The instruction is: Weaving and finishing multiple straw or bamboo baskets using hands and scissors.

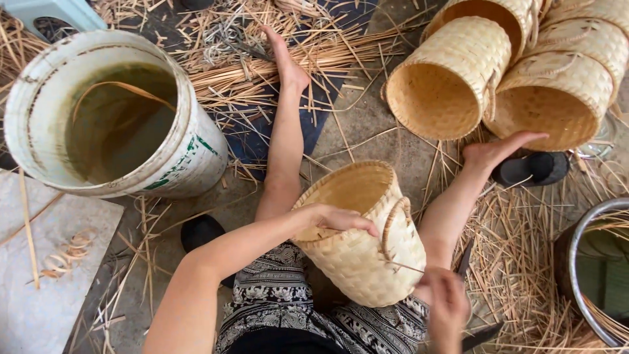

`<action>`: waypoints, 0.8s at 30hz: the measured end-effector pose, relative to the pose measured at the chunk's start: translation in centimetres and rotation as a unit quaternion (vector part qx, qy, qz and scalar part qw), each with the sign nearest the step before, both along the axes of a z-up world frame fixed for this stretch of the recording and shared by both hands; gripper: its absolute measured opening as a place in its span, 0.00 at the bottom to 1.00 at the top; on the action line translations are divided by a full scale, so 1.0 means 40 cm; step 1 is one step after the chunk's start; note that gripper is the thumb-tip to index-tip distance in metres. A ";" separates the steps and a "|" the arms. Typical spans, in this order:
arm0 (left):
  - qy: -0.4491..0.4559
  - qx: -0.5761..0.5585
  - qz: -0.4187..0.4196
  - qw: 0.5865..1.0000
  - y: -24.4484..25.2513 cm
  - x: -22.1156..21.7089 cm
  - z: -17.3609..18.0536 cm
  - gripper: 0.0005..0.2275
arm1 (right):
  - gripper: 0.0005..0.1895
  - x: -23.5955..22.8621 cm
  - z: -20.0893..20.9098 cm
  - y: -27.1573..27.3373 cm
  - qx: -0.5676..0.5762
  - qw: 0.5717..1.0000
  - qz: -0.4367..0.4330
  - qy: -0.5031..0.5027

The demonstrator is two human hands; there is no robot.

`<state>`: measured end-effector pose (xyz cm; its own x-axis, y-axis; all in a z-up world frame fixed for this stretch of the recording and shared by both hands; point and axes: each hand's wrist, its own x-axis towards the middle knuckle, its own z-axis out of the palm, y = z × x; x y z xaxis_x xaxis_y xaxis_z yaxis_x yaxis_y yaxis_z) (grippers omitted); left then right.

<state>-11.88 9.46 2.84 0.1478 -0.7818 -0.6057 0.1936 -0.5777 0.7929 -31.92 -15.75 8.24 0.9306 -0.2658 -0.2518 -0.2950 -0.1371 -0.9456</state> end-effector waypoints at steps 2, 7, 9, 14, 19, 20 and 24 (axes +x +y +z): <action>0.049 -0.060 0.028 0.997 0.005 -0.021 -0.007 0.34 | 0.07 -0.058 0.050 -0.128 -0.167 0.961 -0.104 -0.194; 0.048 -0.022 0.060 0.997 0.002 -0.022 0.010 0.33 | 0.07 -0.103 0.114 -0.223 -0.082 0.967 -0.104 -0.217; 0.054 -0.036 0.078 0.995 0.008 -0.015 0.000 0.32 | 0.10 -0.059 0.161 -0.194 -0.184 0.968 -0.129 -0.110; 0.190 -0.087 0.166 0.964 0.010 -0.024 -0.017 0.27 | 0.27 0.069 0.175 -0.018 -0.161 0.975 0.155 -0.005; 0.213 -0.084 0.171 0.958 0.028 -0.028 -0.024 0.26 | 0.13 0.073 0.049 0.094 -0.166 0.971 0.160 -0.062; 0.215 -0.094 0.179 0.956 0.036 -0.029 -0.027 0.26 | 0.11 0.073 0.030 0.106 -0.174 0.966 0.163 -0.098; 0.191 -0.056 0.179 0.964 0.049 -0.045 0.023 0.27 | 0.09 0.041 0.036 0.141 -0.224 0.959 0.124 -0.118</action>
